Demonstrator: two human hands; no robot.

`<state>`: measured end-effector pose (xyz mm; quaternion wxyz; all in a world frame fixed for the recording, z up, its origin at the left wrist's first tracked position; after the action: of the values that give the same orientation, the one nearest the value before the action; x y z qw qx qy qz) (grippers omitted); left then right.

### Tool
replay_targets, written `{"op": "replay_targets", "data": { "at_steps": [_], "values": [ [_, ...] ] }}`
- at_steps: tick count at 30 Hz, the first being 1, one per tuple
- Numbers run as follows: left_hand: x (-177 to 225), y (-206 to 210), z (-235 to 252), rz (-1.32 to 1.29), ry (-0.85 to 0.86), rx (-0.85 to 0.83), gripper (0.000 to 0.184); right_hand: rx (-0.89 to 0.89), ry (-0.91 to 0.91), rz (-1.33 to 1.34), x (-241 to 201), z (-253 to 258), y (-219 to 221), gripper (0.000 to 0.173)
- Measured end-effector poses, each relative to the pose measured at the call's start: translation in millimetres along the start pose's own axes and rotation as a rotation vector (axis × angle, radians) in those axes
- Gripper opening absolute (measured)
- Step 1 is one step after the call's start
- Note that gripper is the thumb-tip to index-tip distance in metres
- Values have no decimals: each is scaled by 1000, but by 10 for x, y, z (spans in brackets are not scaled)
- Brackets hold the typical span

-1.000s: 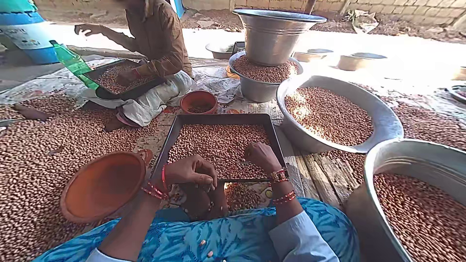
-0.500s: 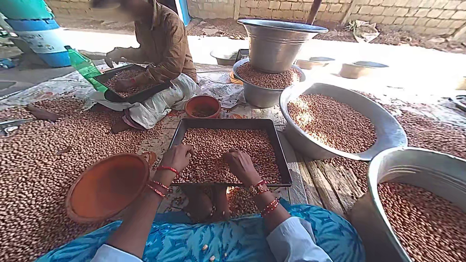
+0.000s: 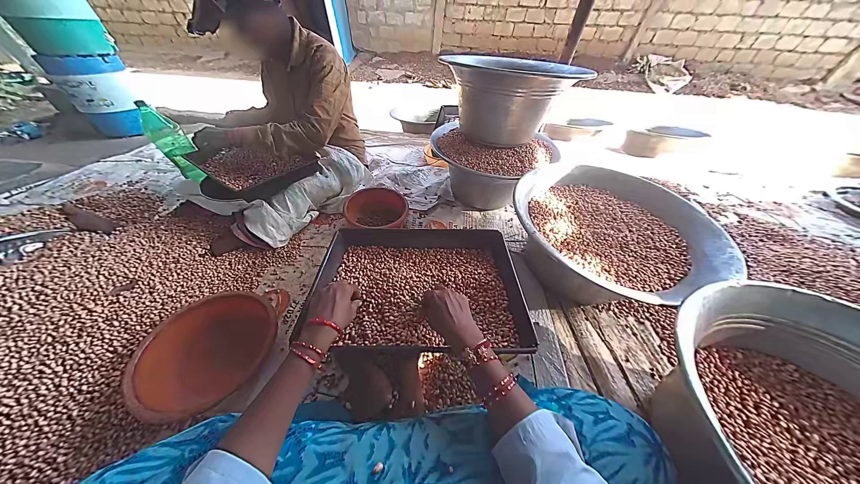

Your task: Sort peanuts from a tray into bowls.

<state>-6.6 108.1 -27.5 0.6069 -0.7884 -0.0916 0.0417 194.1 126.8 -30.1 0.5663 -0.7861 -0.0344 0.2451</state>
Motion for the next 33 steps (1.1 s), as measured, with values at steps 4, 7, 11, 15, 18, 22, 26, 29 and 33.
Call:
{"op": "replay_targets", "data": {
  "at_steps": [4, 7, 11, 15, 18, 22, 26, 29, 33],
  "values": [
    [44, -14, -29, -222, 196, -101, 26, -13, -153, 124, -73, -141, -103, 25],
    [303, -1, -342, -742, 621, -418, 18, -160, -615, 448, -377, -424, -253, 21],
    [141, -39, -310, -461, 406, -369, 24, -55, -309, 315, 173, -420, -525, 30],
    [-239, 166, -121, 137, -26, -349, 44, -32, 385, 63, 1059, -470, -605, 39],
    [83, 345, -162, 211, 52, -404, 54, -156, 407, 15, 1098, -437, -412, 35],
    [485, 373, -207, 125, 84, -355, 56, -261, 171, -10, 587, -266, -46, 42],
    [620, 372, -155, -194, 108, -285, 69, -190, -83, 179, -57, -139, 133, 53],
    [641, 232, -141, -898, 144, -142, 70, -65, -318, 560, -240, -85, -47, 57],
    [482, -76, -85, -1179, 273, 54, 62, 238, -287, 648, 295, -68, -552, 42]
  ]
}}
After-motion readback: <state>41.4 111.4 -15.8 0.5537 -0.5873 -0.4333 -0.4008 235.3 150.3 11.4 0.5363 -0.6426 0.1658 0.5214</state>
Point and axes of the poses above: each hand's wrist, its own z-axis towards the middle knuckle, its own y-axis out of the palm, x = y × z, the point moved 10 cm from there along z, towards the middle knuckle, and after that the axes turned 5 degrees about z, right-handed, at the moved point
